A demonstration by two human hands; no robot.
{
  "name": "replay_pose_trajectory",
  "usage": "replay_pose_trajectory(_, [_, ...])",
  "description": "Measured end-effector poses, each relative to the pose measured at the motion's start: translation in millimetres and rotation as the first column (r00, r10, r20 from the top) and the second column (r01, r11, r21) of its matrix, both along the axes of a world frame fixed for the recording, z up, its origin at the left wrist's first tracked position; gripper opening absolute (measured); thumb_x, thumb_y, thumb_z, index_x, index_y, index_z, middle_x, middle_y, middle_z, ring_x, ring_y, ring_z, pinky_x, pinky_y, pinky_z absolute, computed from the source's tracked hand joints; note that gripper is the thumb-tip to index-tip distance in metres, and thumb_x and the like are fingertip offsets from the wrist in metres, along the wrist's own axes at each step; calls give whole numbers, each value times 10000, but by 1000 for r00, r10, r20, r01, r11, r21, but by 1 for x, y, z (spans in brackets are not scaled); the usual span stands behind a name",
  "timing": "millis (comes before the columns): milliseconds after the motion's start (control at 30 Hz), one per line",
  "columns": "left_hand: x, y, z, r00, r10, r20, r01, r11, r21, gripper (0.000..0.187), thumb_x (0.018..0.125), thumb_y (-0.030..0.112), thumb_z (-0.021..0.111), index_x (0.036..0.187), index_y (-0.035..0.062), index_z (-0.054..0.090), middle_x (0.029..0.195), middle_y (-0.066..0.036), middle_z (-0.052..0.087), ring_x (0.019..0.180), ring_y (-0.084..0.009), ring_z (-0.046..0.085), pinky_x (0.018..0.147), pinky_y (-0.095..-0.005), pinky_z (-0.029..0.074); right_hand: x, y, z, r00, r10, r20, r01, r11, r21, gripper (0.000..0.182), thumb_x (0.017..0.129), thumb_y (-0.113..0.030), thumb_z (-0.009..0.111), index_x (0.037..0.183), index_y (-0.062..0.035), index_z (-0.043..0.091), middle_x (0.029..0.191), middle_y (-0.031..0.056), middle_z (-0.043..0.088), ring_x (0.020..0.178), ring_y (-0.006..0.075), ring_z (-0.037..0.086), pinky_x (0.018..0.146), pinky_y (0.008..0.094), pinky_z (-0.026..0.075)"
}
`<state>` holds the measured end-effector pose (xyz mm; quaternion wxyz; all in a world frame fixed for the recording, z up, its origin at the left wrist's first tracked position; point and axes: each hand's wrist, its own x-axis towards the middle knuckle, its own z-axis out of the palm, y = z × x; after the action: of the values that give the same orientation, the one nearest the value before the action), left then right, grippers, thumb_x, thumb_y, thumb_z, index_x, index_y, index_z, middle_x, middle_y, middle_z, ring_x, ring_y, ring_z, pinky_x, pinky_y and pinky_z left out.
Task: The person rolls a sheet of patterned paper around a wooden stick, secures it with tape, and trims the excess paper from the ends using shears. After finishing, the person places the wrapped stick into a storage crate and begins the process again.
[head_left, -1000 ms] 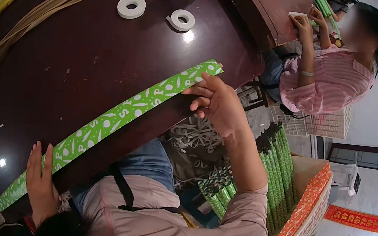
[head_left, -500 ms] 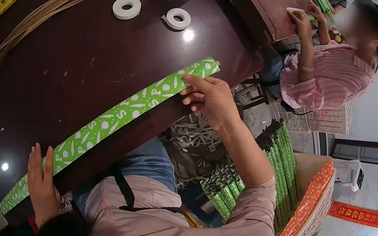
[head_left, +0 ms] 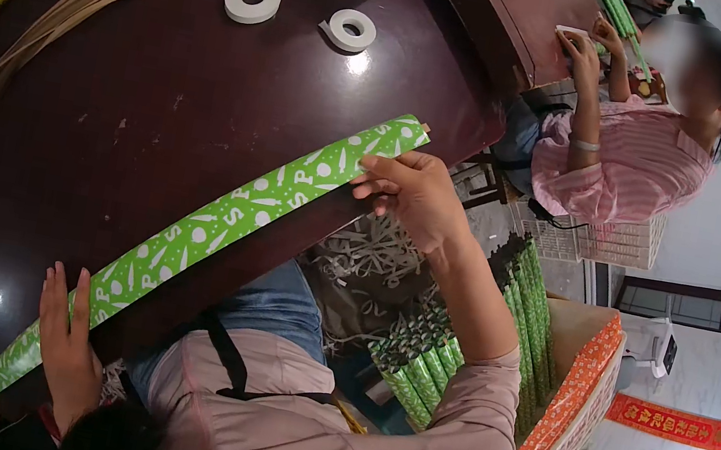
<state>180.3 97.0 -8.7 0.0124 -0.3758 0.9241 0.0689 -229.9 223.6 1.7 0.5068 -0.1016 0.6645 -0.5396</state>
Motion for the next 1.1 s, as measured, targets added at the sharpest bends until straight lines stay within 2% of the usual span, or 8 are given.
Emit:
replay_pose_trajectory(200, [-1, -2, 3, 1000, 1, 22, -1, 1000, 6, 722, 769, -189, 450, 1442, 72, 429, 1512, -211, 337, 1385, -403, 347, 1115, -510, 332, 0, 9, 1, 998, 56, -3, -56, 998, -23, 216, 922, -155, 622, 1051, 19, 621, 1017, 138, 698, 856, 188, 702, 633, 268, 530])
replay_pose_trajectory(267, [2, -3, -3, 1000, -5, 18, 6, 1000, -18, 709, 778, -183, 450, 1440, 70, 433, 1511, -213, 338, 1384, -404, 348, 1115, -513, 331, 0, 15, 6, 975, 38, 218, -16, 995, -101, 270, 945, -172, 578, 1134, 21, 568, 1127, 153, 661, 902, 219, 699, 665, 299, 553])
replay_pose_trajectory(500, [3, -2, -13, 998, -53, -29, 50, 993, -111, 651, 817, -146, 437, 1437, 50, 430, 1511, -228, 330, 1390, -413, 334, 1115, -540, 322, 14, 27, 18, 946, -25, 324, 73, 988, -137, 446, 971, -250, 496, 1301, 49, 487, 1223, 174, 613, 1015, 232, 646, 686, 325, 566])
replay_pose_trajectory(533, [2, -1, -13, 998, -48, -33, 44, 993, -112, 651, 817, -146, 437, 1437, 50, 430, 1511, -228, 330, 1390, -413, 334, 1115, -540, 322, 12, 30, 17, 968, 19, 252, 14, 991, -130, 484, 971, -249, 490, 1344, 57, 456, 1244, 178, 602, 937, 217, 660, 630, 301, 545])
replay_pose_trajectory(600, [2, 2, -11, 999, -30, 18, 32, 995, -98, 645, 821, -147, 430, 1438, 43, 426, 1517, -229, 318, 1395, -413, 326, 1118, -543, 317, 6, 34, 18, 993, -110, -29, 110, 994, -30, 491, 979, -273, 474, 1346, 54, 461, 1225, 162, 614, 823, 198, 660, 555, 266, 502])
replay_pose_trajectory(767, [3, 3, -11, 999, -47, 24, 50, 990, -133, 654, 817, -151, 432, 1439, 50, 426, 1527, -223, 304, 1398, -417, 317, 1120, -541, 316, -26, 33, 10, 917, -299, -264, 307, 952, -14, 388, 931, -356, 635, 1081, 2, 634, 926, 31, 672, 589, 53, 540, 466, 202, 361])
replay_pose_trajectory(933, [4, 4, -16, 998, -49, 26, 53, 985, -165, 660, 817, -154, 434, 1442, 58, 424, 1531, -216, 300, 1395, -422, 318, 1119, -540, 320, -36, 20, 15, 908, 6, -420, 107, 964, 244, 332, 892, -361, 693, 817, -37, 696, 666, -64, 570, 525, 13, 370, 458, 209, 249])
replay_pose_trajectory(1100, [5, 5, -18, 998, -42, 48, 50, 981, -188, 633, 839, -145, 437, 1439, 55, 423, 1530, -216, 301, 1388, -417, 337, 1100, -534, 353, -42, 16, 14, 888, -23, -460, 104, 983, 152, 248, 868, -280, 729, 818, -37, 714, 683, -53, 577, 536, 17, 383, 460, 218, 254])
